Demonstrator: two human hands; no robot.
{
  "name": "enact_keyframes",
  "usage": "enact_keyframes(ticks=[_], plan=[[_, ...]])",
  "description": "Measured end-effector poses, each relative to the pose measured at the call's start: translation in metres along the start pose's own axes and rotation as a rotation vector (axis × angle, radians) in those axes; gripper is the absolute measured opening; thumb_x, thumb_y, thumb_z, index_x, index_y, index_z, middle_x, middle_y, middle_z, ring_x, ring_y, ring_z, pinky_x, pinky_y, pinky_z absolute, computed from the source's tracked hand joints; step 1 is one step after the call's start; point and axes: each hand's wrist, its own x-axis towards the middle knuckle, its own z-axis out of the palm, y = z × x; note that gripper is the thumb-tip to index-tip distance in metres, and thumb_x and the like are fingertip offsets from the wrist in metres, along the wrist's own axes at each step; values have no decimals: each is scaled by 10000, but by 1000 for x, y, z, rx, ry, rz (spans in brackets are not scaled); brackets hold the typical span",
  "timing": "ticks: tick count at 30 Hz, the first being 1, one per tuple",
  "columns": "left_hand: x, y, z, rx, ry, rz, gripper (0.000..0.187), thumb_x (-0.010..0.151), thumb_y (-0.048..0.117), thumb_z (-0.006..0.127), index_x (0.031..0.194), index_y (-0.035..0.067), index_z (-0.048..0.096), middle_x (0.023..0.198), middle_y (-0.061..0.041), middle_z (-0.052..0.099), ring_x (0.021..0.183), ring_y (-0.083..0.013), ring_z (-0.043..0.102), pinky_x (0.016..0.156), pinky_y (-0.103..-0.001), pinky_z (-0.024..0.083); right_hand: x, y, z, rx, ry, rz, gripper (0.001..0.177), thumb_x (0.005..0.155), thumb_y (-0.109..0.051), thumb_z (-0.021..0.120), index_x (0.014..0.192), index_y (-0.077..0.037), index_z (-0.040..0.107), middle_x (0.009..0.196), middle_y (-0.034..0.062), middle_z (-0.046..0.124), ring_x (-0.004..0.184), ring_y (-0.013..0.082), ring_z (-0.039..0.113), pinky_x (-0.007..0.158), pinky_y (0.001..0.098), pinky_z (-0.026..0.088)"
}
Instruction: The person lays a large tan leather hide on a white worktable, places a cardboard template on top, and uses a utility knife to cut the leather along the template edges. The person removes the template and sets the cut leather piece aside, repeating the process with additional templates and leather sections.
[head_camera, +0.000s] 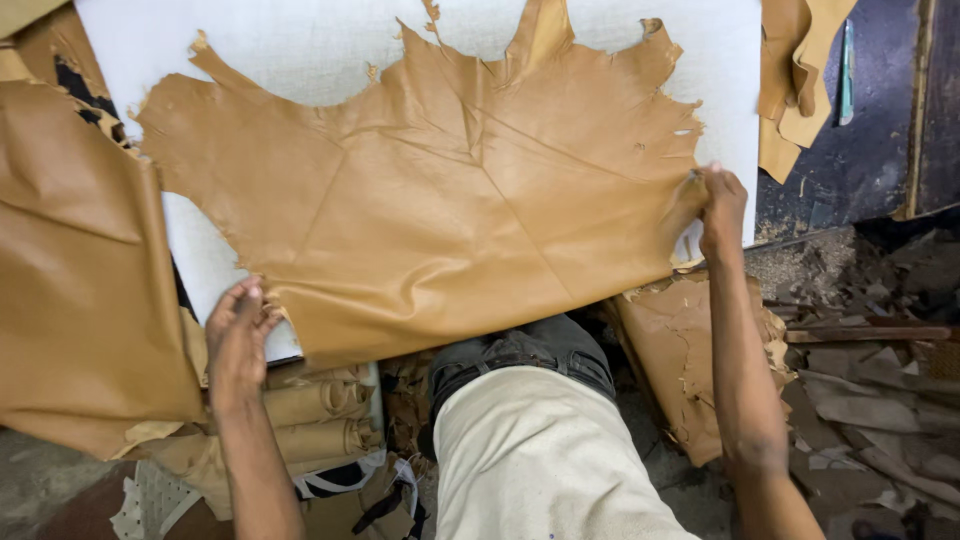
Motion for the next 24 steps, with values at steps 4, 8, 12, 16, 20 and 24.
enact_keyframes(ticks=[4,8,12,16,20,24], plan=[[24,-9,34,166,236,23,337,991,201,759,1210,41,559,928,-41,558,754,-148,493,683,-345,413,16,-34,49,-523,187,-65,567,957,-470,763,1149,20,551,1005,125,634,935,208,623,797,311,519],[13,-10,70,228,433,507,569,981,78,847,1240,-72,363,1152,-124,486,1070,-180,538,949,-383,524,-2,-61,73,-646,128,-205,558,835,-377,880,1057,55,607,932,149,676,883,260,648,748,357,513],[-18,1,63,3,217,225,624,894,115,799,1361,-24,410,1259,-156,558,1155,-235,586,995,-381,505,-23,-64,59,-394,-118,-195,200,953,-260,741,982,-67,695,874,15,713,766,163,676,715,325,560],[-92,-12,20,-256,-326,160,789,779,11,698,1525,-54,451,1441,-147,602,1337,-259,567,1138,-331,431,-51,-76,-8,-183,-393,5,237,1037,-205,696,832,-91,658,777,9,628,648,119,541,610,278,433],[-198,-52,-57,-243,-288,85,703,744,-14,637,1392,-226,466,1216,-312,643,1109,-358,670,989,-433,517,-106,-100,-120,-136,-452,262,145,878,-98,699,1023,-97,697,914,28,730,818,127,715,720,287,571],[-246,-60,-100,-427,-449,177,733,711,9,661,1358,-267,453,1194,-394,655,1095,-460,698,1011,-511,558,-110,-130,-193,-87,-547,115,246,901,-47,706,1133,38,696,997,121,752,842,176,729,712,303,579]])
